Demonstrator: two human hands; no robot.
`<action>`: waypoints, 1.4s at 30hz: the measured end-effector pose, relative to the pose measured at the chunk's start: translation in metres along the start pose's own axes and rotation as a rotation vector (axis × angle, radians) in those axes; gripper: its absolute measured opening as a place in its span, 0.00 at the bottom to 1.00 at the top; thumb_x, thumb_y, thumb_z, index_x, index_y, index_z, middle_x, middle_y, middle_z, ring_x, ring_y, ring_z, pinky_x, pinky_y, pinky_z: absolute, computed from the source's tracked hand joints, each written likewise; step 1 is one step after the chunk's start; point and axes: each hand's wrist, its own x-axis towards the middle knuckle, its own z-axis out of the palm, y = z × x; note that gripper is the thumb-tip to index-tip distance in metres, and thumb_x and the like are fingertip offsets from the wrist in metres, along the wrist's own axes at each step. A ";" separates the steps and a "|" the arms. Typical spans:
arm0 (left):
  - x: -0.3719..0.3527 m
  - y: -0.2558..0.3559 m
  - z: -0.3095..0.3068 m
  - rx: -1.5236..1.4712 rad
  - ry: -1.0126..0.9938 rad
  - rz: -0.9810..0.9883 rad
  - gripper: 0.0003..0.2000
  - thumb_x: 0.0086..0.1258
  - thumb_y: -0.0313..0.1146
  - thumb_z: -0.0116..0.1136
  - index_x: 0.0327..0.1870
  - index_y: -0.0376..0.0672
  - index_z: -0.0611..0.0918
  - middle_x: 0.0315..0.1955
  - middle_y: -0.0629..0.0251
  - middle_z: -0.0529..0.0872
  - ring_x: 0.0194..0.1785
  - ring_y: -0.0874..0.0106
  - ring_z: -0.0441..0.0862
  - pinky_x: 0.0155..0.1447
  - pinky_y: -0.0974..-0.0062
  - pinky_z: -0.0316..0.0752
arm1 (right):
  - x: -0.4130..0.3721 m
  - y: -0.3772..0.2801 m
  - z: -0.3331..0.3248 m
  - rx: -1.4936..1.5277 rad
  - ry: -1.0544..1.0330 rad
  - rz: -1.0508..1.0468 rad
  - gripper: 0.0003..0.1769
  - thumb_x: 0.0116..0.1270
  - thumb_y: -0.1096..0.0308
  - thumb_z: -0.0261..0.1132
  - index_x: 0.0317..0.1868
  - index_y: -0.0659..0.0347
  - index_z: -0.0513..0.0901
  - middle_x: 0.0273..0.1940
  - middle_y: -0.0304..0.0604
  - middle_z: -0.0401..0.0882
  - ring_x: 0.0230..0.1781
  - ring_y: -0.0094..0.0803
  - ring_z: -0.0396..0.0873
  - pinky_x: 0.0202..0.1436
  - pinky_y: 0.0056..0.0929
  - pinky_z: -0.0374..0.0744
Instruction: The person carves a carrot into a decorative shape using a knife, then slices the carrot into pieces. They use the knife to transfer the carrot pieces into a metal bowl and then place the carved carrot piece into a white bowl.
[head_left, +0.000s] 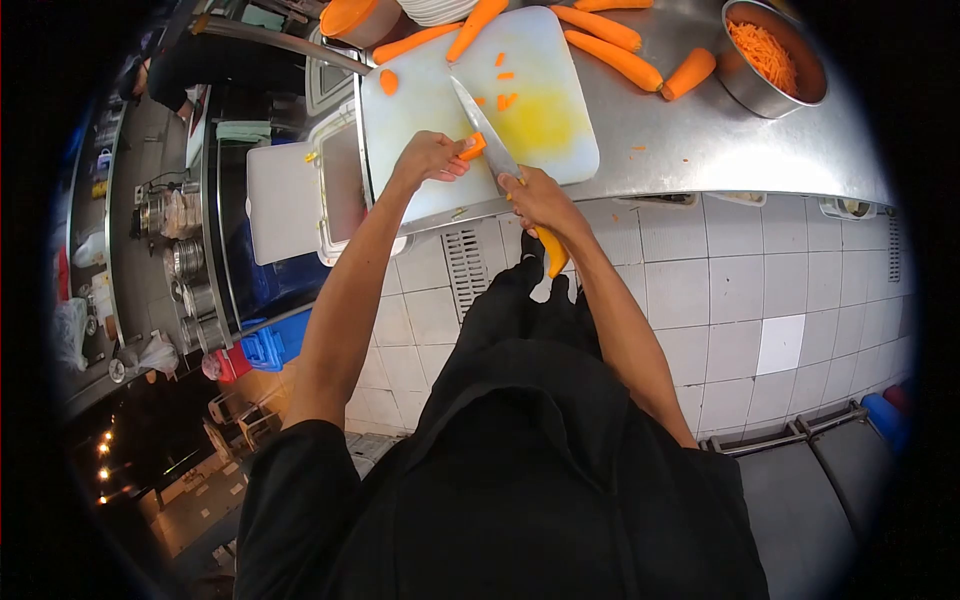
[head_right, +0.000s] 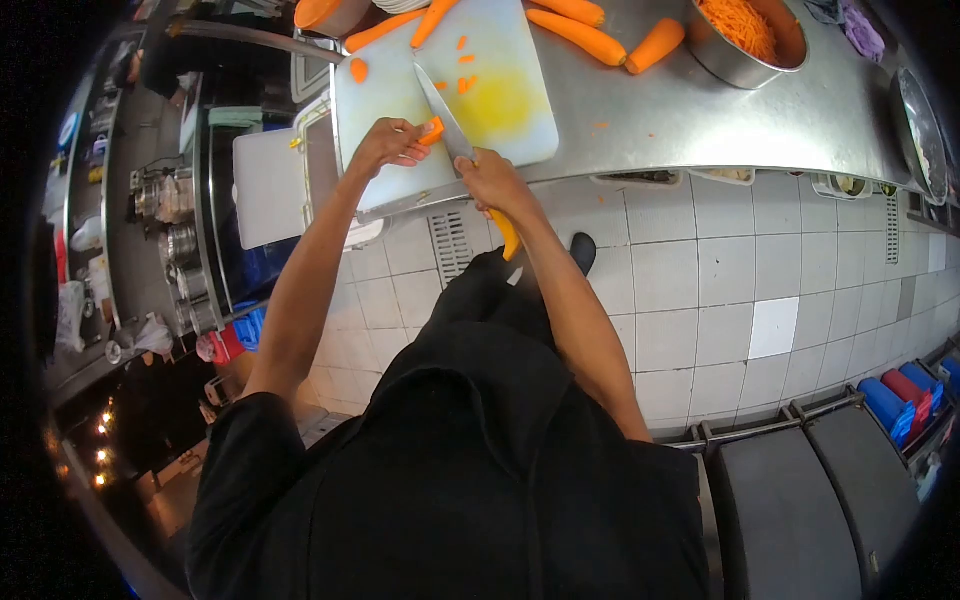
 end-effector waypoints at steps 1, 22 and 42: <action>0.000 -0.001 0.001 -0.003 0.000 0.000 0.26 0.69 0.57 0.69 0.42 0.36 0.82 0.34 0.57 0.91 0.35 0.73 0.89 0.41 0.76 0.86 | 0.000 0.004 -0.001 0.020 0.005 -0.007 0.17 0.79 0.58 0.56 0.46 0.67 0.75 0.22 0.40 0.71 0.12 0.28 0.69 0.15 0.32 0.72; -0.001 0.003 0.021 0.256 0.563 0.593 0.21 0.73 0.48 0.64 0.58 0.46 0.78 0.45 0.56 0.80 0.45 0.57 0.82 0.51 0.58 0.78 | -0.046 -0.007 -0.062 0.227 0.103 0.051 0.17 0.80 0.52 0.58 0.45 0.56 0.68 0.22 0.33 0.65 0.12 0.19 0.62 0.13 0.24 0.67; -0.188 0.057 0.023 0.074 1.071 1.607 0.15 0.59 0.21 0.75 0.41 0.50 0.81 0.48 0.70 0.88 0.57 0.63 0.87 0.72 0.58 0.78 | -0.103 -0.002 -0.063 0.019 0.138 0.108 0.17 0.82 0.52 0.55 0.49 0.59 0.73 0.21 0.33 0.65 0.12 0.20 0.65 0.15 0.24 0.69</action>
